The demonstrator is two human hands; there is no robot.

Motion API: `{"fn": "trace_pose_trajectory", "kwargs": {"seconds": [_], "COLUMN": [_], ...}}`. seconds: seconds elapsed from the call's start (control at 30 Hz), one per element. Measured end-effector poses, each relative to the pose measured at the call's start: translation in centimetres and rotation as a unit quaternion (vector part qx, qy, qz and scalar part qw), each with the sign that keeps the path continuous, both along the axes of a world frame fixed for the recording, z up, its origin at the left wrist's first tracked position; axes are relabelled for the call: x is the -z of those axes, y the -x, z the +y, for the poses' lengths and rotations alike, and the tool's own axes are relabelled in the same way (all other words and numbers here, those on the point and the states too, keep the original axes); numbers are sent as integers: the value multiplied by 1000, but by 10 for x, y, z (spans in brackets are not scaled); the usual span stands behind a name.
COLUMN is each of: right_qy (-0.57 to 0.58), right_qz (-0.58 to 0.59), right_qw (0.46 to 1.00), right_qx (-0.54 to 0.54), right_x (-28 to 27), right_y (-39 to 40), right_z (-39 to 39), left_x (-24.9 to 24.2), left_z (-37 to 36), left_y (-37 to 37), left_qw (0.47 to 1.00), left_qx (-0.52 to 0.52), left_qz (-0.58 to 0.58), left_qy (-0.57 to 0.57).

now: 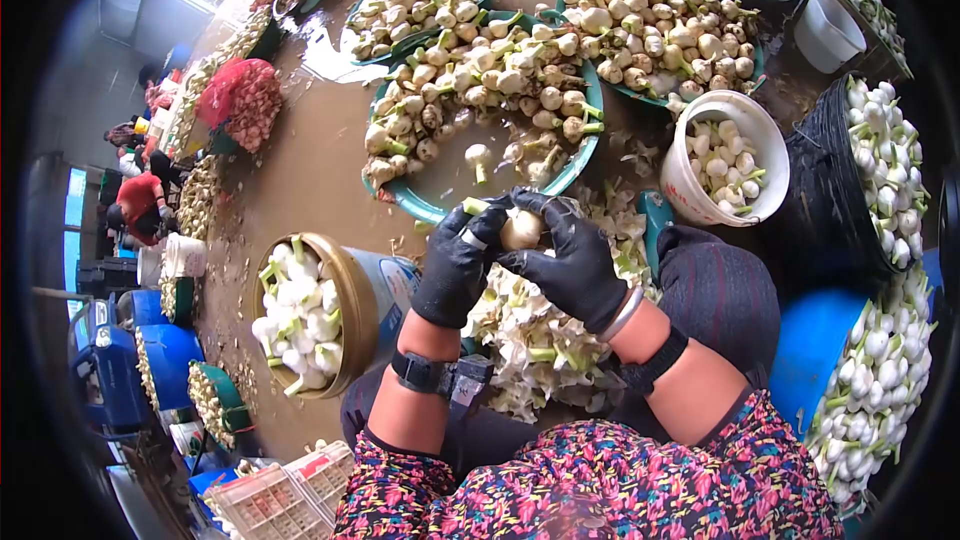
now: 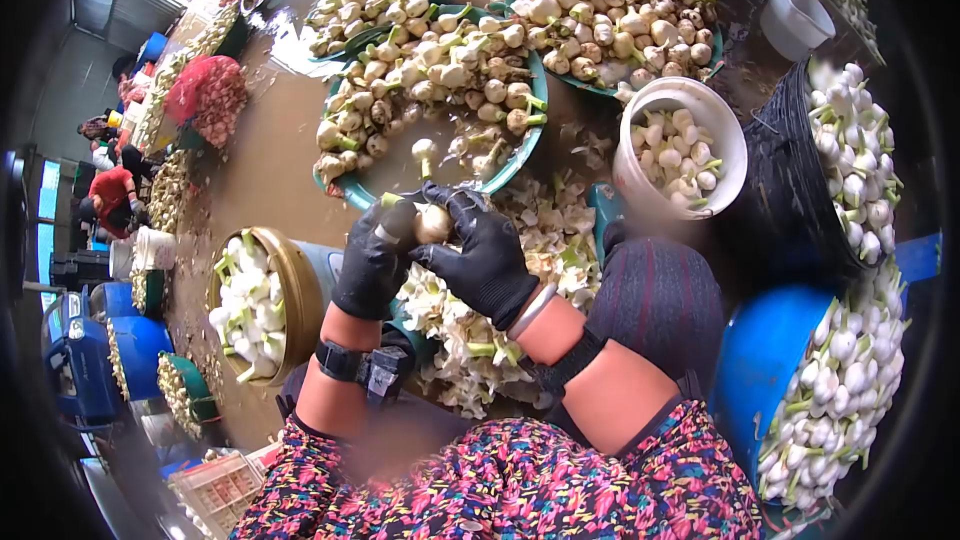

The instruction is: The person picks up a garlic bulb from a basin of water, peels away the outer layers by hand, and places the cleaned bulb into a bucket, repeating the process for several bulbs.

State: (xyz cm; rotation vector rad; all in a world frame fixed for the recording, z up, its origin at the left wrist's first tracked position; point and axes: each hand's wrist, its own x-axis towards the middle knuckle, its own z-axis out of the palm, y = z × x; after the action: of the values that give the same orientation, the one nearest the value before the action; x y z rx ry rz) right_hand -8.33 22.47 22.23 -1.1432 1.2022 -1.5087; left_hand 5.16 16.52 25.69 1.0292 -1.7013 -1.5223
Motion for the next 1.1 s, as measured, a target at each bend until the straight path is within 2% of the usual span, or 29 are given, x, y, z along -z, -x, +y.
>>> {"fn": "trace_pose_trajectory", "kwargs": {"seconds": [0.03,0.07,0.1,0.17,0.2,0.23,0.27,0.4,0.43,0.47,0.5,0.57,0.63,0.7,0.77,0.83,0.87,0.9,0.93,0.97,1.0,1.03,1.07,1.1], "right_qy": [-12,-23,-58,-88,-132,-119,-118,-94,-95,-86,-77,-69,-61,-155,-193,-310,-304,-341,-326,-311,-311,-311,-310,-309], "right_qz": [-163,-256,-301,-302,-341,-375,-367,-317,-317,-312,-308,-287,-266,-325,-340,-476,-461,-490,-503,-517,-516,-506,-495,-493], "right_qw": [985,963,947,945,925,914,917,939,939,942,944,951,956,926,905,789,775,725,716,705,705,732,757,759], "right_qx": [-47,-77,-93,-92,-105,-102,-105,-95,-94,-90,-86,-97,-106,-116,-170,-234,-307,-343,-359,-373,-374,-333,-293,-293], "right_x": [0,-4,-15,-15,-21,-20,-19,-11,-11,-14,-15,-12,-14,-24,-16,-18,-20,-22,-20,-19,-19,-21,-23,-22], "right_y": [-3,-4,-1,1,5,4,5,5,5,4,3,1,2,5,12,13,15,12,12,13,12,12,12,13], "right_z": [2,2,5,5,8,8,8,5,6,6,7,7,9,11,8,7,7,11,12,13,13,11,10,9], "left_x": [-8,-7,-8,-14,-21,-28,-32,-24,-22,-20,-20,-19,-20,-18,-8,-5,-3,-4,-5,-4,-3,-4,-5,-9], "left_z": [9,8,9,15,20,26,28,24,22,21,20,20,21,21,19,17,16,15,21,23,26,28,29,28], "left_y": [0,-12,-23,-28,-26,-20,-16,-20,-20,-20,-20,-19,-17,-18,-26,-31,-31,-30,-30,-30,-26,-22,-24,-27], "left_qw": [995,999,999,995,995,981,958,967,993,997,998,990,992,993,985,988,996,950,961,955,975,987,997,967], "left_qx": [-20,2,33,30,29,-14,-55,-35,-7,21,21,-6,-15,-23,-65,-56,-25,8,14,17,-22,-60,-65,-67], "left_qz": [87,4,-3,67,65,133,201,194,106,17,17,93,80,67,63,51,-60,-168,-149,-158,-121,-83,41,164], "left_qy": [-47,36,7,-74,-75,-138,-199,-160,-48,66,65,-102,-97,-92,-147,-132,68,265,233,251,187,123,-31,-183]}}
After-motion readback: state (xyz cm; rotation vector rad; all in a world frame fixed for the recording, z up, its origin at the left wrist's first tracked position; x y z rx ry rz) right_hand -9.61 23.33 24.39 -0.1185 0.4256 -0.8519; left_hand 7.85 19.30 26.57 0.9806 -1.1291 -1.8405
